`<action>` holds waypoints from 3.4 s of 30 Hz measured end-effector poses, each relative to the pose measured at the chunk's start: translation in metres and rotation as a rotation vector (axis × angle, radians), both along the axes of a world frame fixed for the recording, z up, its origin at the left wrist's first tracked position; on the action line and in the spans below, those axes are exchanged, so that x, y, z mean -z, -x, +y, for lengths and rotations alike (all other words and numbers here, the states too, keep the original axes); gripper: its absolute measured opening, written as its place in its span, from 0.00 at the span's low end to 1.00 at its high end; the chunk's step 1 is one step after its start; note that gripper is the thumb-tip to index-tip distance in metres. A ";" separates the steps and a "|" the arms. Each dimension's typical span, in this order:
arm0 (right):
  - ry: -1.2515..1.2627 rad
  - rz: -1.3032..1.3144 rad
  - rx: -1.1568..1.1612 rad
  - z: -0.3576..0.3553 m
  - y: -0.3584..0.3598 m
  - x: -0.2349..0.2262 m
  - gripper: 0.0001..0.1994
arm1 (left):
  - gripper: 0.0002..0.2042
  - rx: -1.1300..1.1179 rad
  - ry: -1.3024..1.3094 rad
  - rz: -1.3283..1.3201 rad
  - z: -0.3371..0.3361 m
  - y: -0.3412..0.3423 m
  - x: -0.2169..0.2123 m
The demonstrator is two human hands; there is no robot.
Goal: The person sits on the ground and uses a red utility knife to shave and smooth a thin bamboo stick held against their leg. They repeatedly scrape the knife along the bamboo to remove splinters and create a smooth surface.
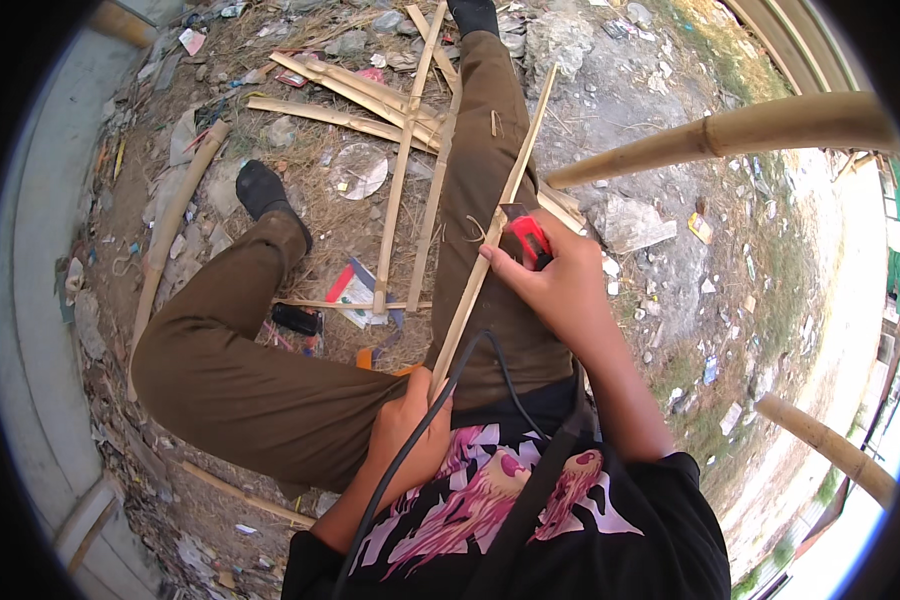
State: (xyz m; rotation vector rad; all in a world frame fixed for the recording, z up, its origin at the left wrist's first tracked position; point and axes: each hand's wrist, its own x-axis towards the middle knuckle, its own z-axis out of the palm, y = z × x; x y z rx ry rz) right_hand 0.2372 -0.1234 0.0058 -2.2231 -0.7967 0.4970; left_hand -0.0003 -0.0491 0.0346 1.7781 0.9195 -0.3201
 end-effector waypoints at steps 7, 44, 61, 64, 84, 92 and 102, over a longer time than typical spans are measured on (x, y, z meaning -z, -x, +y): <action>0.224 -0.225 -0.071 0.012 0.019 0.010 0.16 | 0.13 0.035 -0.019 -0.027 0.000 0.002 0.003; -0.214 -0.041 -0.105 0.015 -0.009 0.021 0.12 | 0.14 -0.097 0.059 -0.059 0.006 0.001 0.000; -0.311 -0.291 -0.258 0.005 0.005 0.031 0.11 | 0.15 -0.001 0.011 -0.077 0.006 0.001 0.010; -0.185 -0.354 0.151 0.002 -0.043 0.037 0.13 | 0.15 -0.009 0.055 -0.072 0.008 -0.001 0.006; 0.223 -0.010 -0.210 -0.017 -0.014 0.011 0.15 | 0.17 -0.070 0.091 -0.066 0.008 -0.003 0.002; 0.297 -0.136 -0.237 -0.011 -0.009 0.007 0.14 | 0.17 -0.046 0.057 -0.042 0.007 -0.002 0.003; 0.262 -0.299 -0.169 -0.009 0.006 0.013 0.11 | 0.14 0.025 -0.179 0.018 0.001 -0.003 -0.003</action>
